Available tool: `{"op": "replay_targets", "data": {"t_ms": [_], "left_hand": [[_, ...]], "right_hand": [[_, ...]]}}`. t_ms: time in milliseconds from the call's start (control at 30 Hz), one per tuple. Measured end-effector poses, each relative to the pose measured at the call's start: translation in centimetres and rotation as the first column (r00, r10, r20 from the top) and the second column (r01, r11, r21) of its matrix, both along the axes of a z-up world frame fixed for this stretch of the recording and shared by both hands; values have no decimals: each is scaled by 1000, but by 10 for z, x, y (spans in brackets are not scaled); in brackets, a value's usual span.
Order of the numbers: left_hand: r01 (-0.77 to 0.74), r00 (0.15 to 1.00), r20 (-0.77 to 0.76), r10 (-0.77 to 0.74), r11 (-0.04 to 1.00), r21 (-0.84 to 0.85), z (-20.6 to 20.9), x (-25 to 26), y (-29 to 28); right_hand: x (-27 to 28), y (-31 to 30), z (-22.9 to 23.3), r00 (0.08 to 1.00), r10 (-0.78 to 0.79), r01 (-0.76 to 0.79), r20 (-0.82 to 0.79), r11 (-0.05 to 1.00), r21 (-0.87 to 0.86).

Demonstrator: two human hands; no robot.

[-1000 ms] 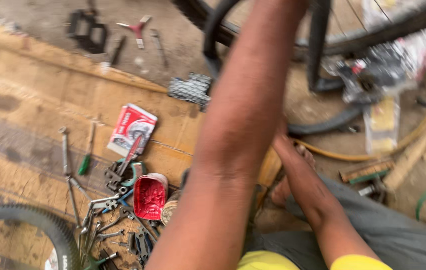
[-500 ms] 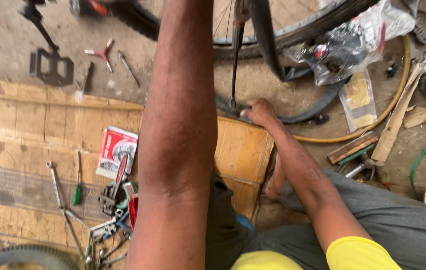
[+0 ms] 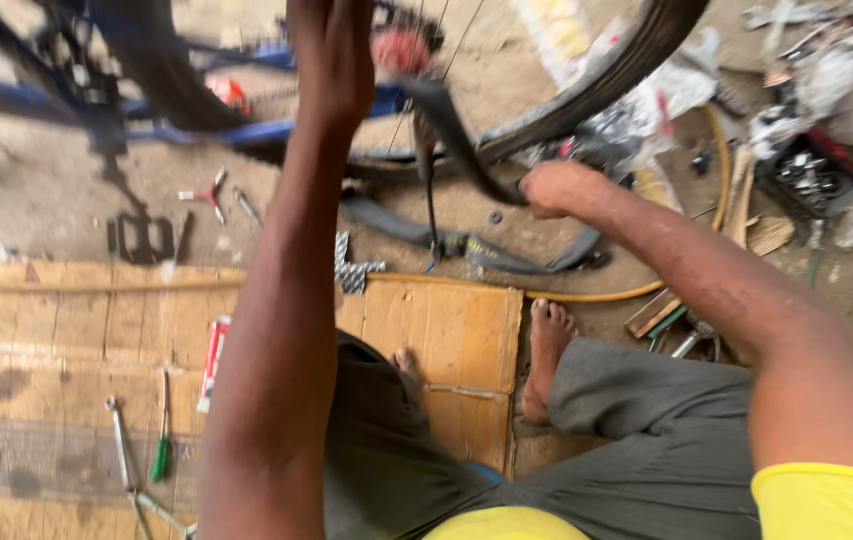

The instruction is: The person applies a patch to a bicycle inner tube, inflates it slightly, and then installs the tube into the tire. They then mount the tire onto the bicycle wheel rim, working the bead into place by hand.

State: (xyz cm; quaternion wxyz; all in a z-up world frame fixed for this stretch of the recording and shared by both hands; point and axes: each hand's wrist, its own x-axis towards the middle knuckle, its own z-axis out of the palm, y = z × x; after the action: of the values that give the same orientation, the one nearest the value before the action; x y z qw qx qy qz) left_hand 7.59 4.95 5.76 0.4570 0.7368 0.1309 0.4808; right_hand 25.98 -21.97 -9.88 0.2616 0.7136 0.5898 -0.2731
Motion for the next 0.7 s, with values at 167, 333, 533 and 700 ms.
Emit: {"op": "replay_targets", "data": {"t_ms": [167,333,533,700], "left_hand": [[84,996,37,-79,978,-190,24,-45,-74],[-92,986,-150,67,982,-165,44,-73,-106],[-88,982,-183,55,981,-173,60,-86,-117],[-103,987,-152,58,947,-306,61,-72,-118]], "right_hand": [[33,-29,56,984,-17,-63,175,895,442],[30,-4,9,999,13,-31,38,834,551],[11,38,-34,994,-69,96,-90,932,349],[14,65,-98,994,106,-83,-17,860,503]]}}
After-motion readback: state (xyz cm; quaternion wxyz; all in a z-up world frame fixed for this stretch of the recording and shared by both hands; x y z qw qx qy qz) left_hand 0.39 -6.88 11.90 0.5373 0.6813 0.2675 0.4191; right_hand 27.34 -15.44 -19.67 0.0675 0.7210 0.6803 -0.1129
